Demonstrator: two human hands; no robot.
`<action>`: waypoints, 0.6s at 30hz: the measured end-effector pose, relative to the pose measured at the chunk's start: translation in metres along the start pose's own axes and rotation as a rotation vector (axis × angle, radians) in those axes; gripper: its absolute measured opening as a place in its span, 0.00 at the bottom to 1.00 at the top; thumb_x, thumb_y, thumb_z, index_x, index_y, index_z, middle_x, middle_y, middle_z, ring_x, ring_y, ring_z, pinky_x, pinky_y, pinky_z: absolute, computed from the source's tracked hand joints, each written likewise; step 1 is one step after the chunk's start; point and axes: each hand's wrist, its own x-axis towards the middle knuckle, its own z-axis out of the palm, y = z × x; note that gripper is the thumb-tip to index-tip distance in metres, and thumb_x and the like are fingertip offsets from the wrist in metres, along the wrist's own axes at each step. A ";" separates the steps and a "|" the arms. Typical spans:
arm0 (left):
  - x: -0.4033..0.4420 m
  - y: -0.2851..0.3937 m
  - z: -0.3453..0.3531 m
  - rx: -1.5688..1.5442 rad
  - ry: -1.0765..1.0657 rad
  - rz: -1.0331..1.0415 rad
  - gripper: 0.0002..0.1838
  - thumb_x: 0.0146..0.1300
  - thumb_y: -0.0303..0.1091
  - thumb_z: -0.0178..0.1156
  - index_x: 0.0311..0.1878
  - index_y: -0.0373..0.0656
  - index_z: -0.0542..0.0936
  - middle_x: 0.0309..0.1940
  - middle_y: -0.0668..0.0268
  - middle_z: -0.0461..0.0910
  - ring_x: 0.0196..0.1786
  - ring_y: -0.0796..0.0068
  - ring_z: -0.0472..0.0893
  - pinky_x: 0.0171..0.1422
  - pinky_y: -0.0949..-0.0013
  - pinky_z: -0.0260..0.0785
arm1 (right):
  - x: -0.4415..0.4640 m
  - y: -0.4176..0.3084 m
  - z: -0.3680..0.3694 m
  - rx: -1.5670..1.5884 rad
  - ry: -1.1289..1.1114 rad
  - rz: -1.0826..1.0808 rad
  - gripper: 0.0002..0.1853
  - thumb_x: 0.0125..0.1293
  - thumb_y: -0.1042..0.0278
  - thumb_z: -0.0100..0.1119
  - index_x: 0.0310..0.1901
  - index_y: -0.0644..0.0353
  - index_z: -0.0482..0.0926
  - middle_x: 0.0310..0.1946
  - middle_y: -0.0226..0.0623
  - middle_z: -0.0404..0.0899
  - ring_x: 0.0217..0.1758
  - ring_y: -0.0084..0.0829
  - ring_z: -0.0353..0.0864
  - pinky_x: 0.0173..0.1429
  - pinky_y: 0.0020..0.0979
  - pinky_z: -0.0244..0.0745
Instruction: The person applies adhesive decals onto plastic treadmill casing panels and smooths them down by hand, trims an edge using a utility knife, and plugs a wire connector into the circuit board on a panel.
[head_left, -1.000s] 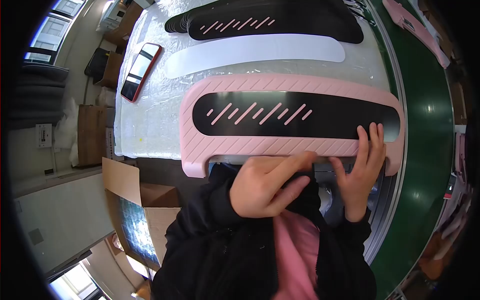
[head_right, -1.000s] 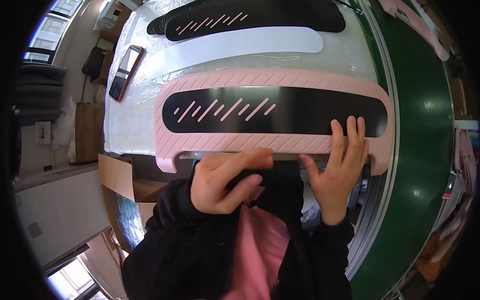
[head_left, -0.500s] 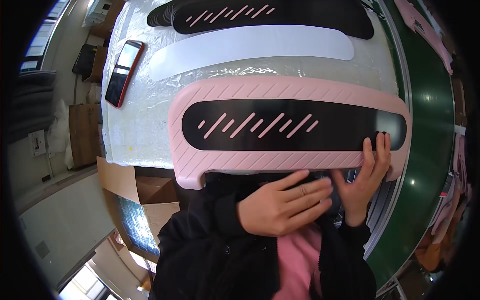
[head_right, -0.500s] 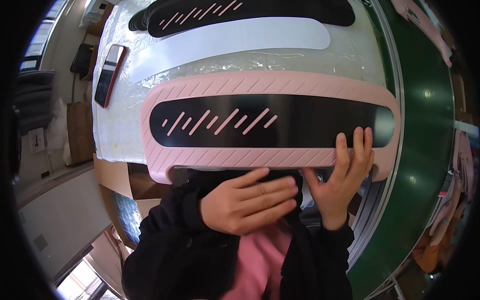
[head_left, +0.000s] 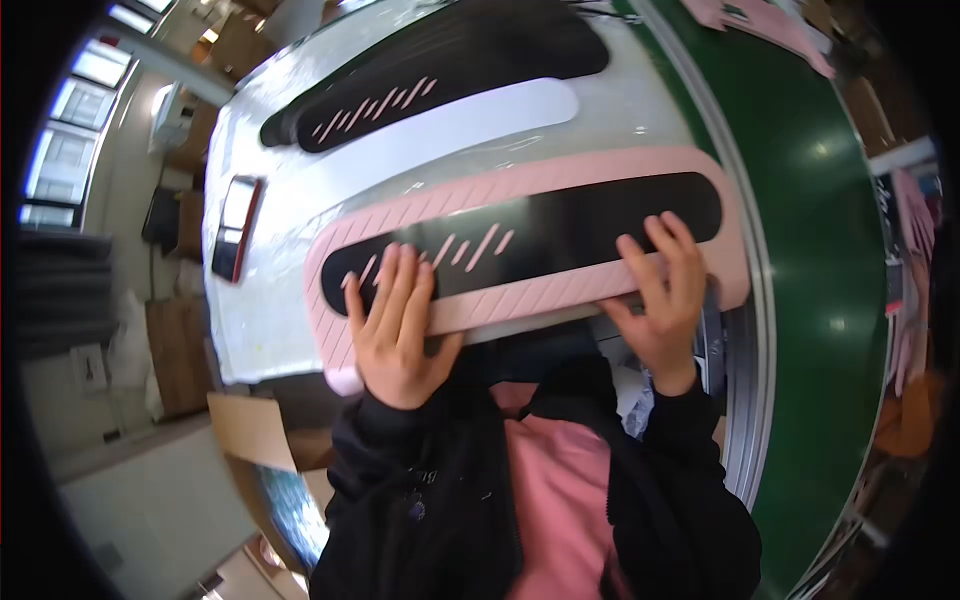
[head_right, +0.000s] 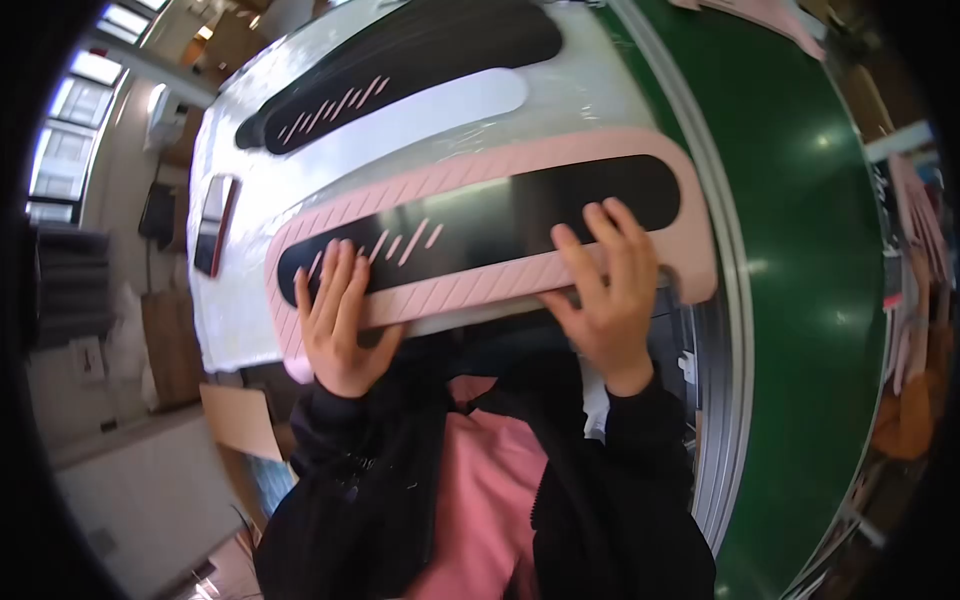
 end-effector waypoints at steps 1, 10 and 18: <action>0.000 -0.005 -0.001 -0.158 0.016 0.098 0.33 0.51 0.29 0.67 0.64 0.36 0.75 0.70 0.49 0.71 0.75 0.48 0.67 0.77 0.46 0.52 | 0.000 -0.001 0.003 0.050 -0.018 -0.018 0.34 0.40 0.66 0.78 0.56 0.57 0.82 0.62 0.47 0.74 0.67 0.54 0.71 0.64 0.46 0.70; 0.019 0.009 0.007 -0.371 0.248 -0.317 0.18 0.53 0.31 0.70 0.49 0.40 0.85 0.67 0.50 0.71 0.75 0.48 0.66 0.74 0.42 0.54 | -0.003 -0.004 0.013 0.046 0.010 0.024 0.37 0.36 0.70 0.80 0.56 0.55 0.82 0.63 0.44 0.74 0.68 0.50 0.71 0.64 0.43 0.70; 0.018 -0.009 -0.009 -0.087 -0.073 0.056 0.30 0.56 0.38 0.69 0.65 0.58 0.80 0.71 0.49 0.66 0.77 0.43 0.62 0.69 0.22 0.46 | -0.002 -0.007 0.014 0.048 -0.011 0.078 0.39 0.33 0.73 0.81 0.56 0.54 0.83 0.63 0.42 0.74 0.68 0.50 0.71 0.64 0.42 0.69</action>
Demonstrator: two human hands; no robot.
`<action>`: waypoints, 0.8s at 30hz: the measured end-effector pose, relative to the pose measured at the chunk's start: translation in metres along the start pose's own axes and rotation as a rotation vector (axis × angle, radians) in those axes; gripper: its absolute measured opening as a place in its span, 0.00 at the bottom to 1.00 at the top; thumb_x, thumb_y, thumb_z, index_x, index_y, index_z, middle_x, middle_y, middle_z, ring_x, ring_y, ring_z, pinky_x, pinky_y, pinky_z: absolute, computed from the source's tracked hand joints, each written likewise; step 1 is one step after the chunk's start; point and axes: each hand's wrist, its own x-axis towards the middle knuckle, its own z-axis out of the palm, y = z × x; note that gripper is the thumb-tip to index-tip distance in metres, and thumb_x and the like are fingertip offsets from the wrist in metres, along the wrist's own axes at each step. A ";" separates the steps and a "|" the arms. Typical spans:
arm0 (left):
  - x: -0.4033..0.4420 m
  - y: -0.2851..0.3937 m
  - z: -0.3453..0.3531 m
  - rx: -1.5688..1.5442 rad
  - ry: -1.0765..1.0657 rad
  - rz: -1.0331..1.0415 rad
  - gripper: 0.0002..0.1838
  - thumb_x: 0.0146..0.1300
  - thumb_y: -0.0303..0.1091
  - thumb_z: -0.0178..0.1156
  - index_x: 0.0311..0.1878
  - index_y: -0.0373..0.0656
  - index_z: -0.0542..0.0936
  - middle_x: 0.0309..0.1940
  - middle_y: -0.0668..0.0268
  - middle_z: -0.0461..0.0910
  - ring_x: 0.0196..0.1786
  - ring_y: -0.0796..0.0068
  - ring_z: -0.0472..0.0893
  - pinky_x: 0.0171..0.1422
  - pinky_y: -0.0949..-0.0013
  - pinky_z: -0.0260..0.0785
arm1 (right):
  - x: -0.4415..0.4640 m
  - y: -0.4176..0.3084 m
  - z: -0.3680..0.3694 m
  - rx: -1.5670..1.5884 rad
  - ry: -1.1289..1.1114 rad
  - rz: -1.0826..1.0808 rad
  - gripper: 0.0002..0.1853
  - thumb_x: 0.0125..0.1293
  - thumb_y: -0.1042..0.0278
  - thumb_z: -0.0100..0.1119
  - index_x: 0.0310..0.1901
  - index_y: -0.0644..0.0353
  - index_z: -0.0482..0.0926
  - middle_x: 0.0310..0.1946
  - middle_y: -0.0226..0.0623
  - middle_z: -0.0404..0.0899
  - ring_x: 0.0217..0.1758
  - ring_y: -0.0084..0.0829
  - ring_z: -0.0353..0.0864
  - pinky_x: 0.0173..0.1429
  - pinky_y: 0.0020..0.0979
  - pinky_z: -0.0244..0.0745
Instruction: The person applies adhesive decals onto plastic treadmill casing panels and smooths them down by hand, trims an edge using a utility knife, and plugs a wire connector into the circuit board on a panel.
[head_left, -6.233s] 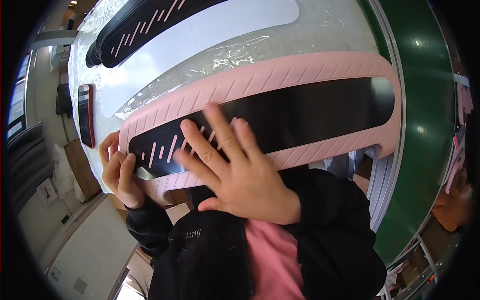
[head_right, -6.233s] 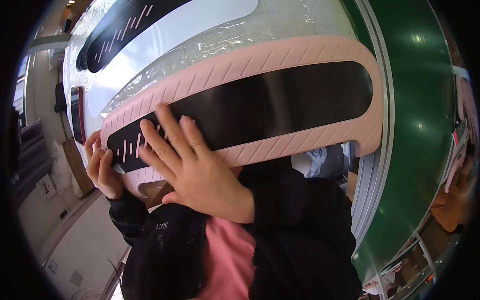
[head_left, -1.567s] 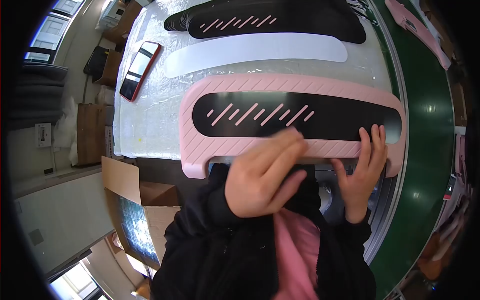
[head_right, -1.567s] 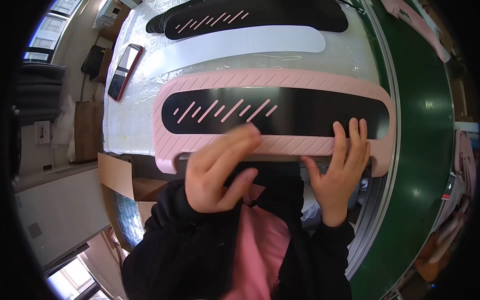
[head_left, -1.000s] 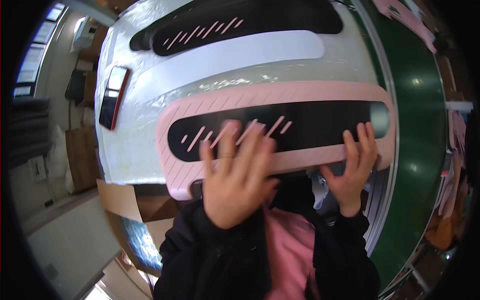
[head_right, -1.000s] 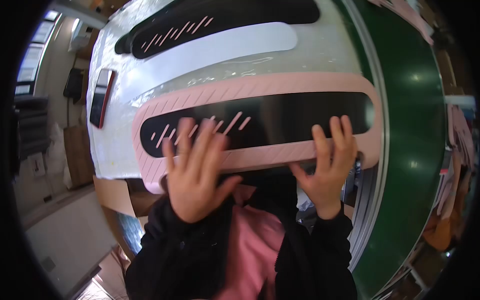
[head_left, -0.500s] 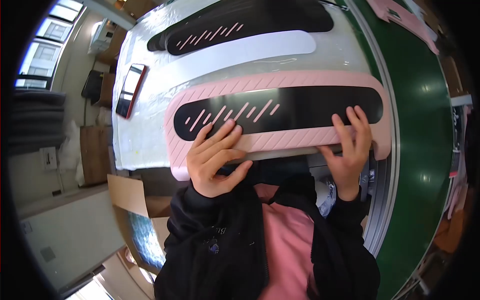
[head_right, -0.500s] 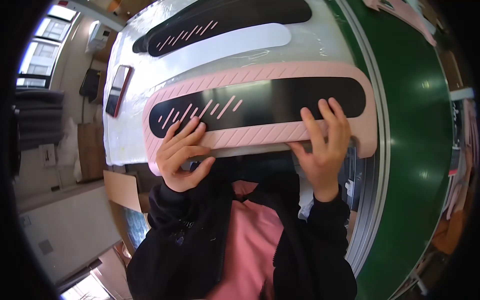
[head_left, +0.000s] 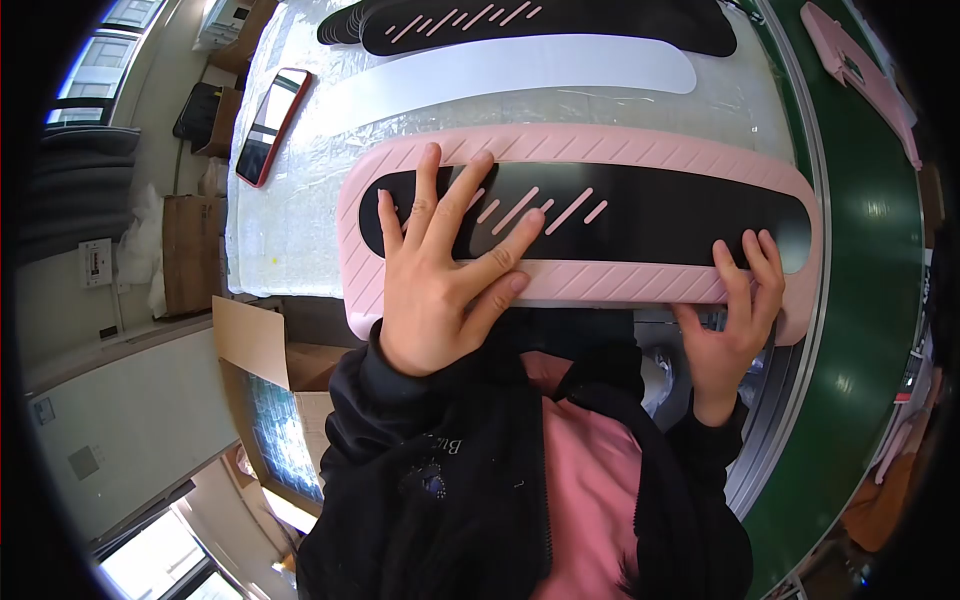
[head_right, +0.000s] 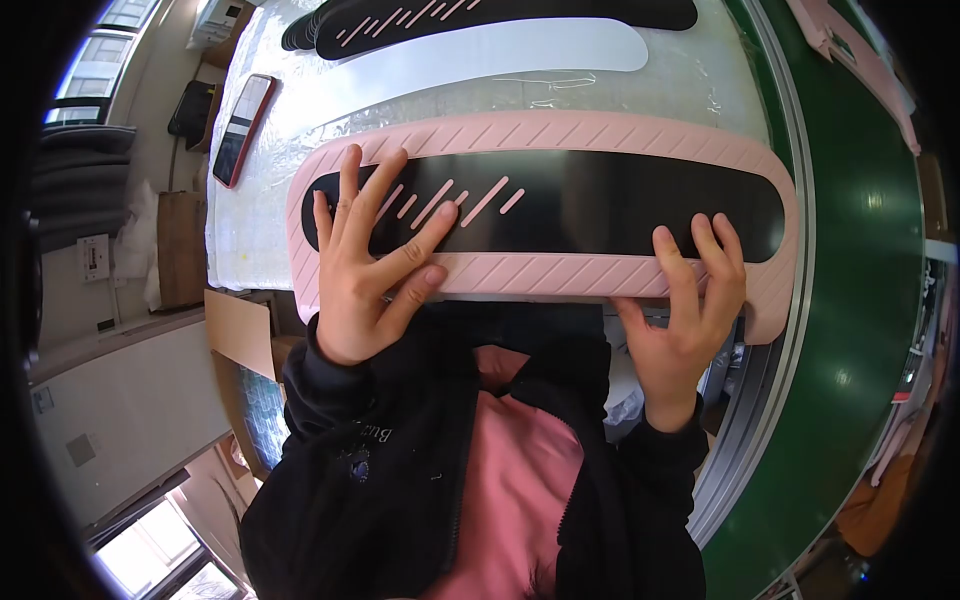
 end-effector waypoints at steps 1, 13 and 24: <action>-0.002 0.000 0.000 0.000 -0.004 -0.003 0.30 0.56 0.38 0.69 0.65 0.58 0.80 0.71 0.49 0.66 0.77 0.43 0.62 0.69 0.22 0.46 | 0.000 0.000 -0.001 -0.005 0.003 -0.002 0.39 0.32 0.74 0.81 0.56 0.54 0.83 0.63 0.42 0.73 0.68 0.50 0.71 0.64 0.43 0.69; 0.005 0.011 0.017 -0.030 0.210 -0.308 0.21 0.49 0.33 0.67 0.50 0.47 0.88 0.69 0.48 0.69 0.77 0.41 0.61 0.73 0.28 0.47 | -0.002 0.001 0.002 0.011 -0.015 -0.007 0.38 0.37 0.75 0.79 0.57 0.54 0.81 0.64 0.44 0.71 0.70 0.53 0.69 0.65 0.46 0.70; -0.010 -0.003 0.018 -0.458 0.350 -0.201 0.19 0.53 0.31 0.59 0.48 0.39 0.88 0.61 0.47 0.78 0.71 0.39 0.70 0.79 0.44 0.47 | -0.001 0.003 0.001 -0.029 -0.060 -0.020 0.36 0.42 0.72 0.77 0.59 0.57 0.79 0.65 0.44 0.70 0.72 0.52 0.67 0.70 0.47 0.67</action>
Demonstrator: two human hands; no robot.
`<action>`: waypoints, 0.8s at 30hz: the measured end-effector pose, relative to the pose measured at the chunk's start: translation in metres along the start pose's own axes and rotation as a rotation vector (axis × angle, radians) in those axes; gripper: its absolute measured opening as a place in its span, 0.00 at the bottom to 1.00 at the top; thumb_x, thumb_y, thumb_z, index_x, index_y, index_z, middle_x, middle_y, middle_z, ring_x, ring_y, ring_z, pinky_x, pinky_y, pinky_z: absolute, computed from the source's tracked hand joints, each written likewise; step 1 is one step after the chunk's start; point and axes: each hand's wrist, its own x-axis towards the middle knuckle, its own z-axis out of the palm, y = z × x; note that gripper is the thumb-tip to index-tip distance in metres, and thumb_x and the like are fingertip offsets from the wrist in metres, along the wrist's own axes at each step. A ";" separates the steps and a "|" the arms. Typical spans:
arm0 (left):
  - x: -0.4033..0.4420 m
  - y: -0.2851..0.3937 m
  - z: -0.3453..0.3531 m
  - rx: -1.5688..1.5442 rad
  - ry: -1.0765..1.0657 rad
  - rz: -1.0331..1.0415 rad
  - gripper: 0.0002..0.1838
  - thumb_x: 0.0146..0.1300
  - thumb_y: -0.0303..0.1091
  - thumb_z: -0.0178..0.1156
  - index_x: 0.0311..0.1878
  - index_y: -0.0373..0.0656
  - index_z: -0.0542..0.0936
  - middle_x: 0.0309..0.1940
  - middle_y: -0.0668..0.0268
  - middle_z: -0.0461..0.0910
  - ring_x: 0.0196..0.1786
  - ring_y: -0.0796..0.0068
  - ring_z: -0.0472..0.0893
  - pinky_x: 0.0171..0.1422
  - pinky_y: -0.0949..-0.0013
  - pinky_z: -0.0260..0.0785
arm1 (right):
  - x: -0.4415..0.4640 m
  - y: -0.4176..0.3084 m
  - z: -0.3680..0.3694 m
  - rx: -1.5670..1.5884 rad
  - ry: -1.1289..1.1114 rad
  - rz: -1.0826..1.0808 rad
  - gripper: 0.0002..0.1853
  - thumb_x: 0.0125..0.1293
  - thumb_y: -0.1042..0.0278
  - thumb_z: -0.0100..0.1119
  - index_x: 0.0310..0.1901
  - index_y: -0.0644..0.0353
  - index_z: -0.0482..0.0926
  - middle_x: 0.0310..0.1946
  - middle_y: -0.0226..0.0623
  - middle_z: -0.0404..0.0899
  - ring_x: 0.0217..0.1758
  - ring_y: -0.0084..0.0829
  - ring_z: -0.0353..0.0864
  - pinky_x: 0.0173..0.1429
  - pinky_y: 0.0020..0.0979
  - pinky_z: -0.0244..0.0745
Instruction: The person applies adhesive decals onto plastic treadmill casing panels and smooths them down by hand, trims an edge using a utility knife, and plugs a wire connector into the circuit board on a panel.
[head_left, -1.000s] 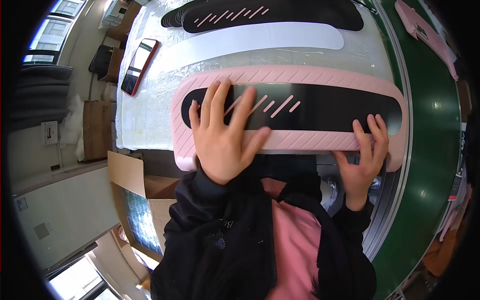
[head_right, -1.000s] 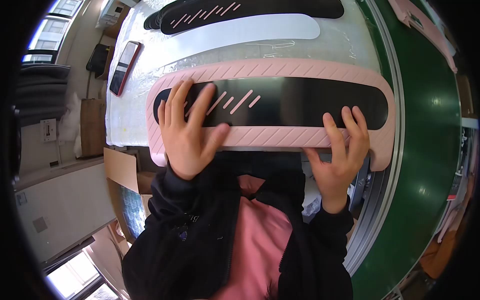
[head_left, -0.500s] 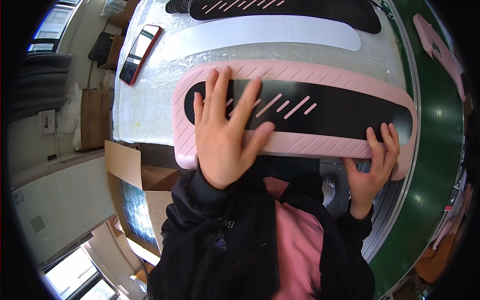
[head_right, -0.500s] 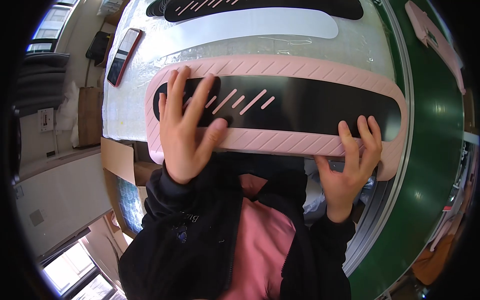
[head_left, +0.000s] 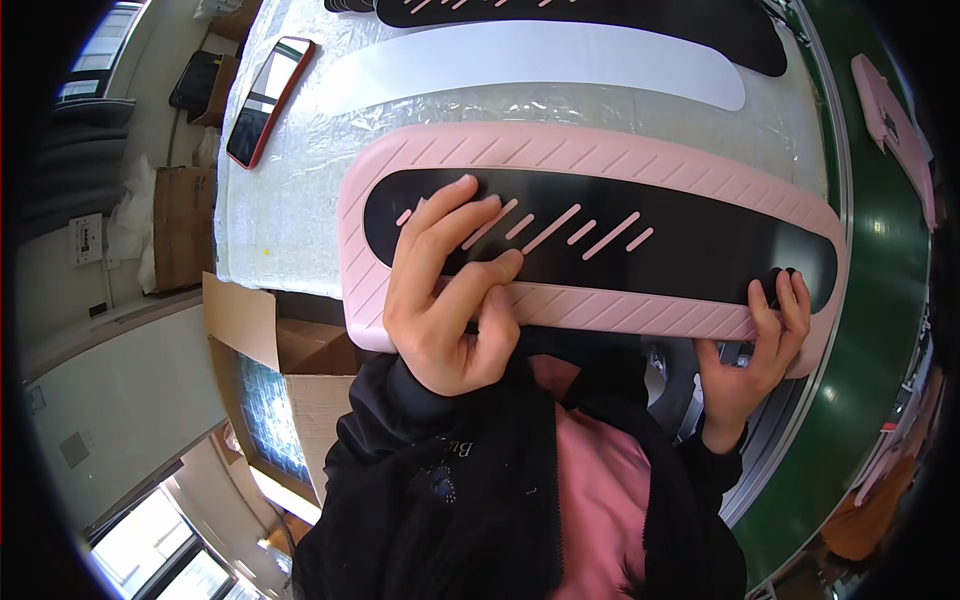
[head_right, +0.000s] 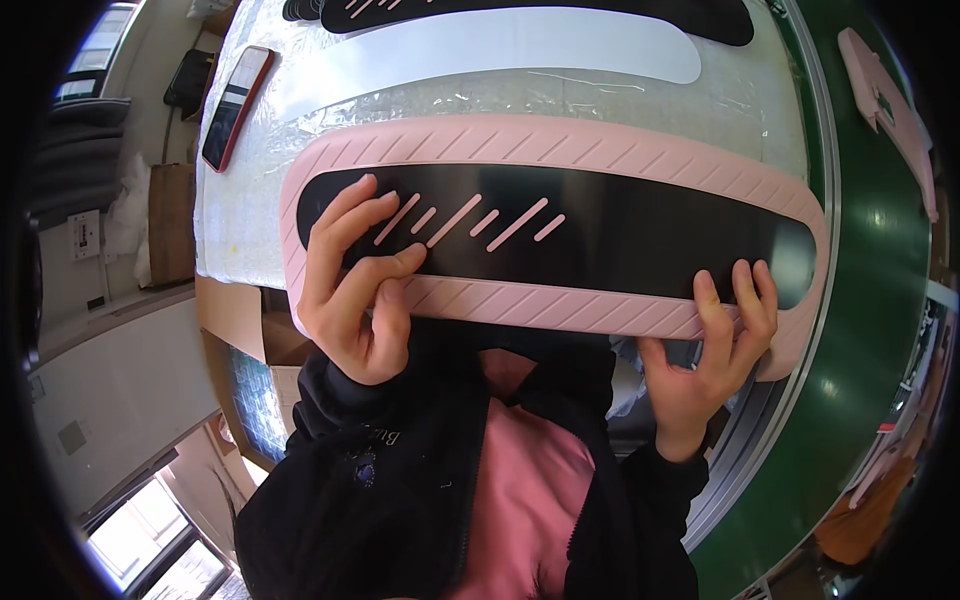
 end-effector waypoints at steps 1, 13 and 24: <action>0.000 0.002 0.001 -0.003 0.001 0.001 0.19 0.53 0.31 0.59 0.48 0.39 0.88 0.61 0.47 0.78 0.71 0.39 0.70 0.79 0.44 0.47 | 0.000 0.000 0.001 -0.002 0.005 0.000 0.36 0.42 0.70 0.77 0.59 0.57 0.79 0.65 0.44 0.70 0.72 0.52 0.67 0.71 0.47 0.67; -0.003 -0.005 -0.005 -0.031 -0.131 0.249 0.17 0.48 0.29 0.71 0.43 0.36 0.84 0.49 0.55 0.86 0.60 0.55 0.82 0.67 0.55 0.66 | -0.002 0.004 -0.003 -0.094 0.176 -0.110 0.30 0.54 0.52 0.73 0.57 0.56 0.81 0.64 0.46 0.73 0.68 0.54 0.70 0.67 0.52 0.65; 0.037 0.020 -0.041 0.666 0.205 0.384 0.19 0.49 0.28 0.69 0.48 0.40 0.82 0.42 0.58 0.84 0.50 0.56 0.84 0.65 0.50 0.68 | 0.070 -0.010 -0.044 -0.206 0.465 -0.577 0.18 0.67 0.53 0.58 0.47 0.61 0.82 0.44 0.42 0.82 0.49 0.43 0.83 0.51 0.43 0.72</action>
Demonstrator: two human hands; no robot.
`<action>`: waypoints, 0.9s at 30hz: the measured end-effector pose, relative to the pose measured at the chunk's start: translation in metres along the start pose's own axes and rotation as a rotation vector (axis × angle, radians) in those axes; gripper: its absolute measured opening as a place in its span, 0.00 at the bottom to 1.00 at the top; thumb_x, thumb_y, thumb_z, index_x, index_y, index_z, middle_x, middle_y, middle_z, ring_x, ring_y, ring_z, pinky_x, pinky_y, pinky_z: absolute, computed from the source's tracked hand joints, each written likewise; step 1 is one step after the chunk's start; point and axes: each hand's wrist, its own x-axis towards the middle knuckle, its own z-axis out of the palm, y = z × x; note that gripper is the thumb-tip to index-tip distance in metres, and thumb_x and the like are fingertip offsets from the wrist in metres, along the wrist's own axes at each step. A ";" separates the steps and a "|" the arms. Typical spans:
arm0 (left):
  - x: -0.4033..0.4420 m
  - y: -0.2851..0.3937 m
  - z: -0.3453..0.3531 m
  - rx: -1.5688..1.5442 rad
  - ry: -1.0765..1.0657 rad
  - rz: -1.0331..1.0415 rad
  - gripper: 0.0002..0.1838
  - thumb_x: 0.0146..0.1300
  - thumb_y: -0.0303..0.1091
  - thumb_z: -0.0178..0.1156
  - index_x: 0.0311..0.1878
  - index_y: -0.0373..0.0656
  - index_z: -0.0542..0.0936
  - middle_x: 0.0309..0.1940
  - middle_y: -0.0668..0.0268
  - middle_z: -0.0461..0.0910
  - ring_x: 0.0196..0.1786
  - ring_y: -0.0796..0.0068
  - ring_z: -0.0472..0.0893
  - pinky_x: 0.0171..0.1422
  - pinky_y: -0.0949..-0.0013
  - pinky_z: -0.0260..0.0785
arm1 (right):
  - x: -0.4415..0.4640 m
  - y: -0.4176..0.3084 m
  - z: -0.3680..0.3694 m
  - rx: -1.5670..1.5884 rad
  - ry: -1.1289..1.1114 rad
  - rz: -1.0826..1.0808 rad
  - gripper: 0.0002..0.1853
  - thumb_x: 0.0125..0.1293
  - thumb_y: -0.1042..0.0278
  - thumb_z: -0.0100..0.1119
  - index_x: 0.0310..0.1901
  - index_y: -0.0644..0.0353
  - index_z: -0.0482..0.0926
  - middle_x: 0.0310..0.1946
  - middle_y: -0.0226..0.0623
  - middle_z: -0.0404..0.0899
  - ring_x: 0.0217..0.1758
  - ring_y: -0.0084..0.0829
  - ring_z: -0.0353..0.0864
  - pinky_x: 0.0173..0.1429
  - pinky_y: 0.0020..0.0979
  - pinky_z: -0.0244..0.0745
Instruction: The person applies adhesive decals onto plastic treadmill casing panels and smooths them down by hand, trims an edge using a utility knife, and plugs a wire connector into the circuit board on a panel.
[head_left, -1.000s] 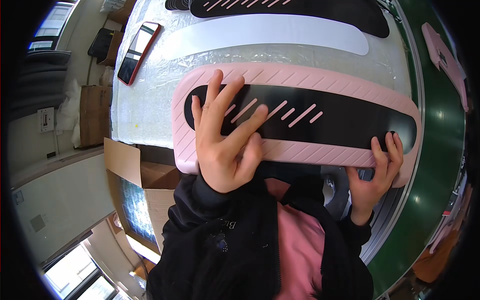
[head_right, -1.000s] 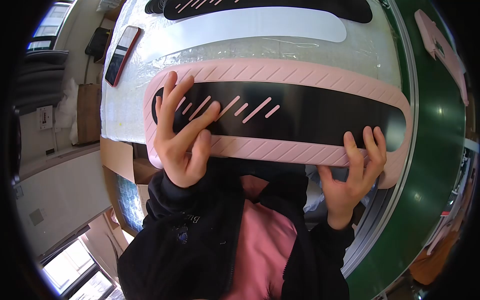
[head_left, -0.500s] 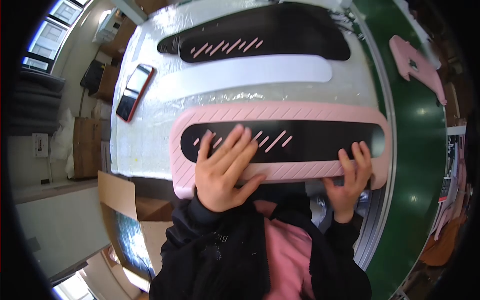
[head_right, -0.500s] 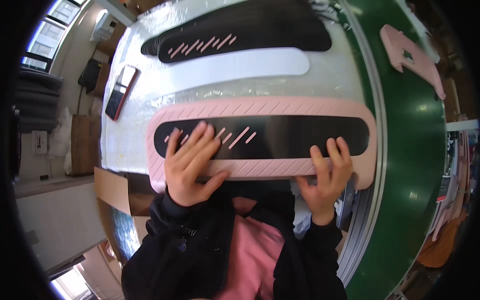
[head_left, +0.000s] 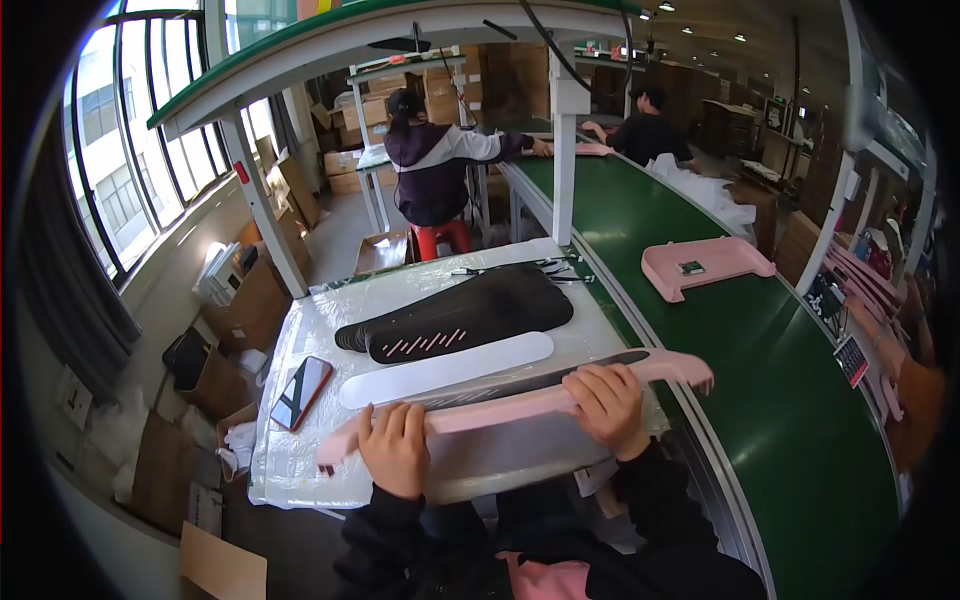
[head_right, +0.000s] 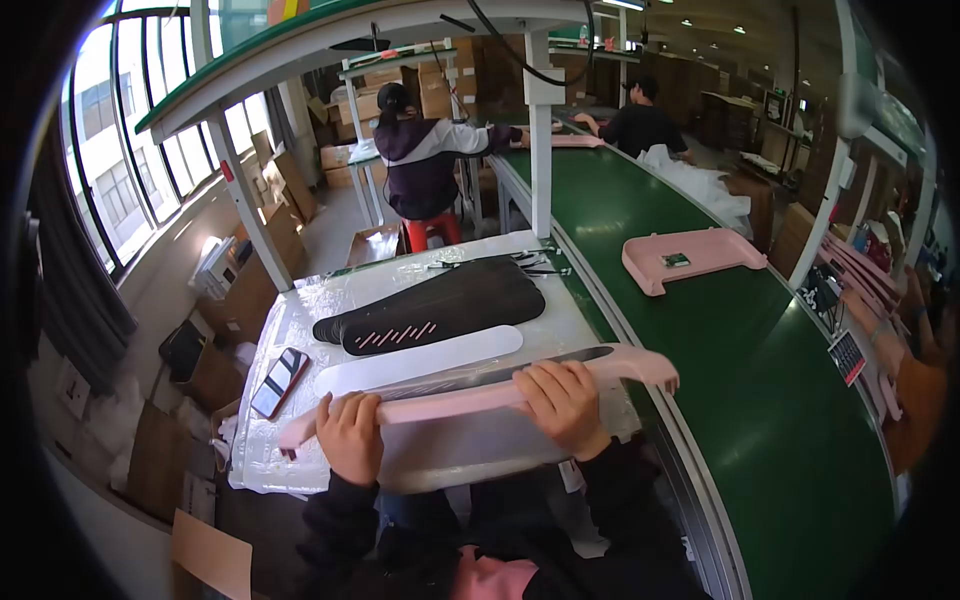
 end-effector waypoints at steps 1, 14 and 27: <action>0.005 -0.009 0.000 -0.077 -0.013 0.002 0.19 0.50 0.28 0.69 0.48 0.40 0.81 0.43 0.57 0.83 0.51 0.55 0.84 0.66 0.50 0.67 | 0.012 0.004 -0.007 -0.014 0.031 -0.036 0.17 0.67 0.54 0.59 0.46 0.60 0.82 0.41 0.40 0.82 0.46 0.41 0.82 0.47 0.42 0.71; 0.028 0.057 0.003 -0.538 0.416 0.368 0.11 0.55 0.19 0.61 0.43 0.39 0.80 0.51 0.54 0.78 0.52 0.52 0.81 0.65 0.49 0.67 | -0.117 0.113 -0.201 -0.391 -0.156 1.118 0.17 0.69 0.59 0.59 0.31 0.68 0.80 0.29 0.53 0.81 0.31 0.52 0.82 0.37 0.42 0.76; 0.017 0.045 0.089 -0.928 -0.073 -0.069 0.07 0.54 0.19 0.60 0.37 0.38 0.80 0.48 0.52 0.76 0.49 0.55 0.79 0.56 0.58 0.71 | -0.308 0.340 -0.155 -0.741 -0.100 1.769 0.17 0.61 0.66 0.53 0.42 0.71 0.84 0.42 0.62 0.83 0.47 0.62 0.83 0.52 0.54 0.79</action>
